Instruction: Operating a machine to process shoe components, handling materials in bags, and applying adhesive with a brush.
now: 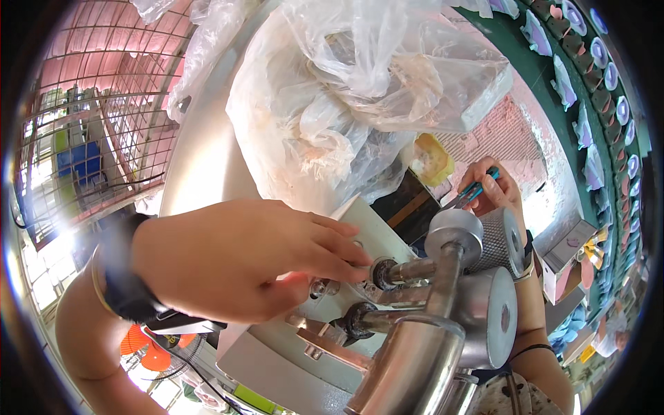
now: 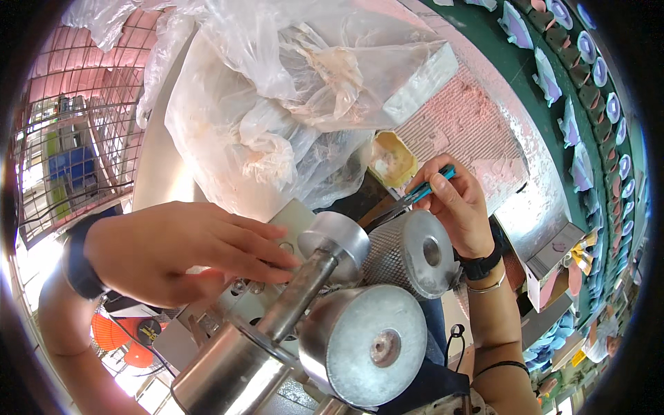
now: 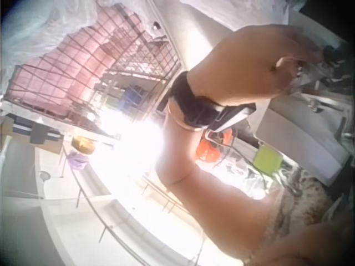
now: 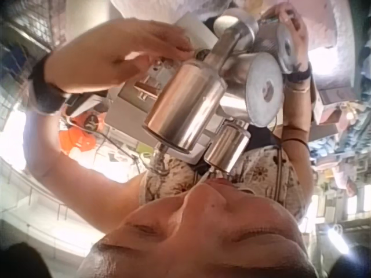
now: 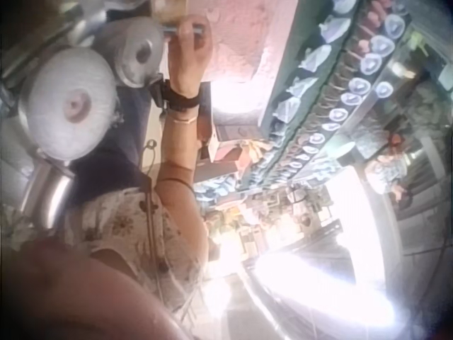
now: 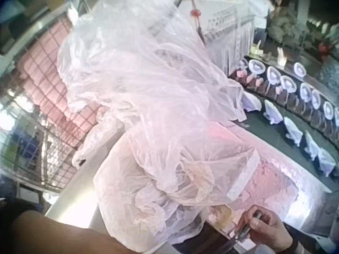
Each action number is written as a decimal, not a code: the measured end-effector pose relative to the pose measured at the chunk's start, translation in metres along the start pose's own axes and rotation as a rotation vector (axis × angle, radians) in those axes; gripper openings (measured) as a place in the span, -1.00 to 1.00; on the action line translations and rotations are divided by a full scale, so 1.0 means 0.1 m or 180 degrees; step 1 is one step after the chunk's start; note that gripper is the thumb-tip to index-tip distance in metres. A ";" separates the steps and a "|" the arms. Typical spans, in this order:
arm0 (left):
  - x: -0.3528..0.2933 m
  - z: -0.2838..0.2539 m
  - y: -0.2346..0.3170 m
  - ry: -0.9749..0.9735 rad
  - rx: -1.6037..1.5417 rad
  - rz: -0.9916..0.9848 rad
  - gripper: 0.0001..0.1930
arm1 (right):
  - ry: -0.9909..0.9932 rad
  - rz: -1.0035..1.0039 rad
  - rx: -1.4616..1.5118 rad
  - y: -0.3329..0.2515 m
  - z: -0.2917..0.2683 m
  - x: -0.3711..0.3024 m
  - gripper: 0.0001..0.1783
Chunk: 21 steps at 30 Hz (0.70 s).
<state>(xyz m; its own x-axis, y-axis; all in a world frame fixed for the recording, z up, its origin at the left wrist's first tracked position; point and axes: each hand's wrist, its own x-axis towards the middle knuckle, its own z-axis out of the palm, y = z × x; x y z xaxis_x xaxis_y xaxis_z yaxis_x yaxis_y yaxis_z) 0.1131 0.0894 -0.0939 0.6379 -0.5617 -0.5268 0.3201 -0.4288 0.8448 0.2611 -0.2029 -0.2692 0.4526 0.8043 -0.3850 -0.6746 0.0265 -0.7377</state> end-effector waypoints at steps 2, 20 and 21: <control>-0.06 0.01 0.12 0.0100 0.0511 -0.0209 -0.50 | -0.0010 0.0015 0.0036 0.02 0.01 0.01 -0.75; -0.06 0.22 0.23 0.0453 0.2194 -0.0068 -0.40 | 0.0009 0.0016 -0.0033 -0.01 -0.05 0.00 -0.75; -0.07 0.22 0.23 0.0454 0.2199 -0.0064 -0.40 | 0.0030 0.0023 -0.0060 -0.02 -0.06 -0.01 -0.75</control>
<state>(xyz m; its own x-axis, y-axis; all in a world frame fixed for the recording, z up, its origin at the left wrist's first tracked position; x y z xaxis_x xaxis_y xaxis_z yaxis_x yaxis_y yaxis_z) 0.1006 0.0674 -0.0727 0.7373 -0.4711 -0.4843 -0.1552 -0.8157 0.5572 0.2653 -0.2071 -0.2704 0.4533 0.7988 -0.3955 -0.6668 0.0095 -0.7452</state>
